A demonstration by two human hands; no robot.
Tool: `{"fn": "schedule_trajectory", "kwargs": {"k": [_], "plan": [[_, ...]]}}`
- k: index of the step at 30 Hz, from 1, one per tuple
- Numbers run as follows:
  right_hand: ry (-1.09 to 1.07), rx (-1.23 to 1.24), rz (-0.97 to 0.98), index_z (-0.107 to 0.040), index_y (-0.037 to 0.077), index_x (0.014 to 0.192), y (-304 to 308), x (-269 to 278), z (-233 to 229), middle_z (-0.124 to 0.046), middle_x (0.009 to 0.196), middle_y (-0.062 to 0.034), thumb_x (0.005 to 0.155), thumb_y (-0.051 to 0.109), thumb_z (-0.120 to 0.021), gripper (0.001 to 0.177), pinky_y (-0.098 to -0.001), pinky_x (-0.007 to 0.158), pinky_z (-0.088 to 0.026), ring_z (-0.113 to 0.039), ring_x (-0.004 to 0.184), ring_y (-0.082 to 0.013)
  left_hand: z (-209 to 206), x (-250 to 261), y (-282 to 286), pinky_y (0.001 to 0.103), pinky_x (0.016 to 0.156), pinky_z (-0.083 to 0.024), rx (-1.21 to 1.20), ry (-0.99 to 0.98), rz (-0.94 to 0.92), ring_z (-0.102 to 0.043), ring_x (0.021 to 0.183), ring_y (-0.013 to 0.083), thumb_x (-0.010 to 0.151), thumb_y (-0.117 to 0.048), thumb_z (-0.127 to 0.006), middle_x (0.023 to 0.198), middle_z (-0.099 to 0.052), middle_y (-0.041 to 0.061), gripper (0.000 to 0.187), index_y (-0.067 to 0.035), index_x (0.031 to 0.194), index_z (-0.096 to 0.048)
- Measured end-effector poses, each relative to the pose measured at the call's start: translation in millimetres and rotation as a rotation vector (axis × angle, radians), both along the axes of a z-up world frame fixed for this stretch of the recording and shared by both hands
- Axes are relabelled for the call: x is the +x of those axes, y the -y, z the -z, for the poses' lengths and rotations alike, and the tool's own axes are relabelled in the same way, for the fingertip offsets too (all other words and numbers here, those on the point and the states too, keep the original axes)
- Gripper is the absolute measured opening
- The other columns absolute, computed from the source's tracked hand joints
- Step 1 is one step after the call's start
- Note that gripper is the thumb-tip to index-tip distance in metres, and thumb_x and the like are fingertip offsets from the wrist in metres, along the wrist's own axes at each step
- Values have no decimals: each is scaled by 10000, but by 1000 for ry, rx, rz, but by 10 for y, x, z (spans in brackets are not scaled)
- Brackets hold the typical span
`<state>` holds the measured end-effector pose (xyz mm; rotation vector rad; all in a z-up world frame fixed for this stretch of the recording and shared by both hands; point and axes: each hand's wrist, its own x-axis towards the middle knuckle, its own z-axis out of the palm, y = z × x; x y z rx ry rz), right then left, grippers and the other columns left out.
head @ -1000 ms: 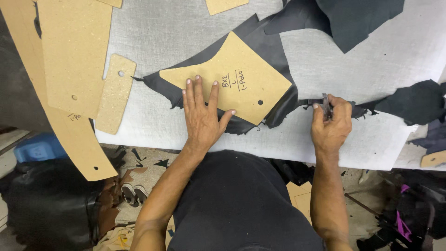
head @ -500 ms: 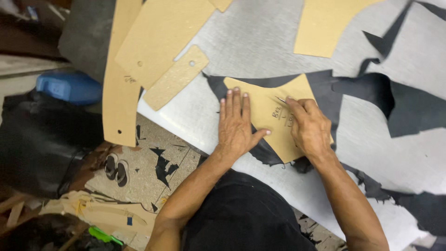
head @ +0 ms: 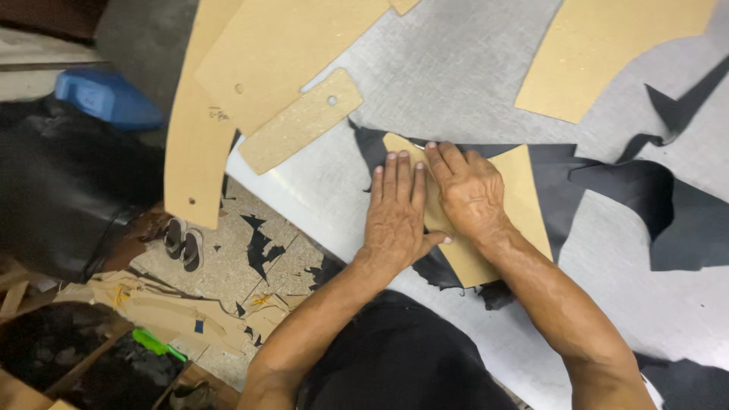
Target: The person places cardboard templates onto a large sheet of black fabric, traces the outlines with a pen, and cuts the fabric along the traced lines using a utility knife. The person then removes the cut pieces and scrap fabric from the table.
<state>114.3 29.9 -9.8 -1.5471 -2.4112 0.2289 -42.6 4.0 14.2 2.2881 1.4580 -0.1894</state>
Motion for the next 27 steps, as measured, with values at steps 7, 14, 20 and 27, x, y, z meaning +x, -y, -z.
{"fn": "schedule_trajectory", "kwargs": {"k": [7, 14, 20, 27], "plan": [[230, -26, -160, -704, 47, 1298, 141, 906, 40, -697, 1258, -90, 820, 106, -633, 486, -394, 763, -529, -652, 914, -253, -11, 119, -85, 626, 1179, -168, -12, -125, 55, -216, 1427, 577, 707, -767, -675, 1512, -246, 423, 1075, -278, 1583, -290], [402, 45, -287, -745, 137, 1273, -507, 1696, -315, -713, 1295, 7, 938, 82, -714, 341, -353, 975, -545, -664, 1124, -185, -164, 211, -183, 630, 1155, -203, -81, -257, 133, -237, 1387, 591, 723, -761, -671, 1478, -266, 427, 1044, -337, 1590, -271], [-85, 4, 360, -739, 36, 1259, 355, 1093, -276, -693, 1157, -139, 994, -37, -644, 291, -415, 776, -575, -695, 910, -302, -138, 284, -141, 582, 1156, -286, -5, -283, 215, -353, 1359, 499, 745, -749, -698, 1435, -385, 341, 1053, -227, 1593, -355], [-158, -71, 612, -713, 52, 1272, 454, 791, 198, -688, 1169, -126, 945, -32, -616, 351, -451, 760, -575, -707, 881, -357, -262, 553, -276, 519, 869, -558, 83, -528, 475, -586, 1085, 541, 742, -764, -688, 1228, -484, 417, 1134, -300, 1626, -151]]}}
